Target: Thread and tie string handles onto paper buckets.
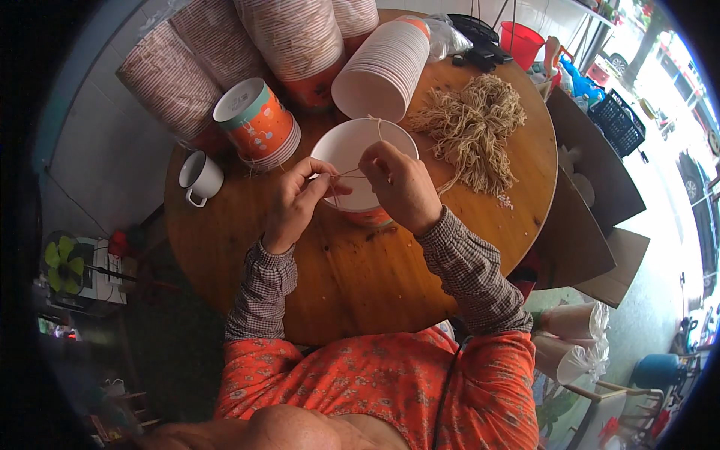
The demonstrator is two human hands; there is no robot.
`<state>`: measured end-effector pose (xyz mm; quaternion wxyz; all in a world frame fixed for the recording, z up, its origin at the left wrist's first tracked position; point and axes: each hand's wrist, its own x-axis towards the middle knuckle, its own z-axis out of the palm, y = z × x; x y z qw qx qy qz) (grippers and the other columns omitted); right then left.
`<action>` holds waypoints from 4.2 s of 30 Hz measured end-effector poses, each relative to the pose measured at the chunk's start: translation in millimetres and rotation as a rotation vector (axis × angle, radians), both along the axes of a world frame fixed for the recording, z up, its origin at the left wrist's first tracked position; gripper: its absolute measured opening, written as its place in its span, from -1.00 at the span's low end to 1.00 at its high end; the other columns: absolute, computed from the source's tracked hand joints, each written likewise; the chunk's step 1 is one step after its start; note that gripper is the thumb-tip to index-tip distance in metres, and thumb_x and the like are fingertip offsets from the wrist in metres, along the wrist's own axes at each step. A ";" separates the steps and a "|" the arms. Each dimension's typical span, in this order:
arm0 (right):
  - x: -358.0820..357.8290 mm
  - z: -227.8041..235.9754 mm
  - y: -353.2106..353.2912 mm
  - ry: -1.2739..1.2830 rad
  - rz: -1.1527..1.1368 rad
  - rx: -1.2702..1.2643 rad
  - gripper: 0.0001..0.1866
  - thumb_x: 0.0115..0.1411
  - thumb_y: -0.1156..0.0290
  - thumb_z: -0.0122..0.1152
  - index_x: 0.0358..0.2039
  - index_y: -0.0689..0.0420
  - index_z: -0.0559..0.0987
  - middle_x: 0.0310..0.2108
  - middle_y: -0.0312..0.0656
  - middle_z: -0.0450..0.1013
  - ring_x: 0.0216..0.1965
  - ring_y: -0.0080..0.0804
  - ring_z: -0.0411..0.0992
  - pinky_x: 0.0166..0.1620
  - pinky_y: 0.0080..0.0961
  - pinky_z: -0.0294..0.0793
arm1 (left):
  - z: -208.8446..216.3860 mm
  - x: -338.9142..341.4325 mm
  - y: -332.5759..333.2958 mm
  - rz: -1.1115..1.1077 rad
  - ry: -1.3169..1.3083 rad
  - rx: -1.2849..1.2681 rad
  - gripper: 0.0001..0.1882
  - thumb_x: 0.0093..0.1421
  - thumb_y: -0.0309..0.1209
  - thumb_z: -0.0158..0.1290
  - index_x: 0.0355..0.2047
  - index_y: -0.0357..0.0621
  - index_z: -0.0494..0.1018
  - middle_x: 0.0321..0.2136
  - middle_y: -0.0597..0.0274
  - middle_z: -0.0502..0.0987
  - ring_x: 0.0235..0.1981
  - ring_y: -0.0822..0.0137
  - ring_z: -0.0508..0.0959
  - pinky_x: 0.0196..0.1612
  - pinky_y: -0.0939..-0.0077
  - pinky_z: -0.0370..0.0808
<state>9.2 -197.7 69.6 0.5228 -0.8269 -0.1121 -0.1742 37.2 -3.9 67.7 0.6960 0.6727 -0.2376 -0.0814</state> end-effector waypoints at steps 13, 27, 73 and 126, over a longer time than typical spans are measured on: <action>0.8 4.1 7.0 -0.286 0.096 -0.063 -0.81 0.12 0.47 0.24 -0.23 0.16 0.53 -0.30 -0.16 0.52 -0.22 -0.24 0.51 -0.08 -0.36 0.43 | -6.7 2.4 0.5 0.047 -0.231 0.041 -0.91 0.30 -0.49 -0.03 -0.27 -0.27 0.42 -0.26 0.31 0.46 -0.31 0.55 0.48 -0.22 0.66 0.45; -6.3 6.3 19.7 -0.207 0.115 -0.072 -0.79 0.05 0.53 0.32 -0.26 0.16 0.55 -0.39 -0.19 0.55 -0.30 -0.30 0.52 -0.16 -0.39 0.48 | -1.9 -0.6 -0.8 0.072 -0.260 0.026 -0.92 0.30 -0.52 -0.02 -0.28 -0.29 0.42 -0.22 0.28 0.38 -0.26 0.54 0.43 -0.18 0.66 0.41; -5.5 -3.0 14.8 -0.217 0.150 -0.106 -0.84 0.02 0.54 0.22 -0.35 0.19 0.47 -0.39 -0.12 0.46 -0.33 -0.16 0.47 -0.24 -0.34 0.48 | -3.6 4.0 3.8 0.065 -0.320 0.202 -0.94 0.24 -0.54 0.02 -0.30 -0.29 0.42 -0.34 0.31 0.44 -0.40 0.56 0.45 -0.34 0.66 0.43; 3.3 4.4 -14.2 0.121 0.299 0.451 -0.66 0.26 0.25 0.20 -0.22 0.34 0.56 -0.40 -0.21 0.57 -0.33 -0.52 0.49 -0.19 -0.54 0.49 | -4.6 0.8 0.7 0.057 -0.137 0.118 -0.78 0.27 -0.32 0.10 -0.28 -0.27 0.52 -0.51 0.44 0.51 -0.45 0.67 0.44 -0.34 0.76 0.40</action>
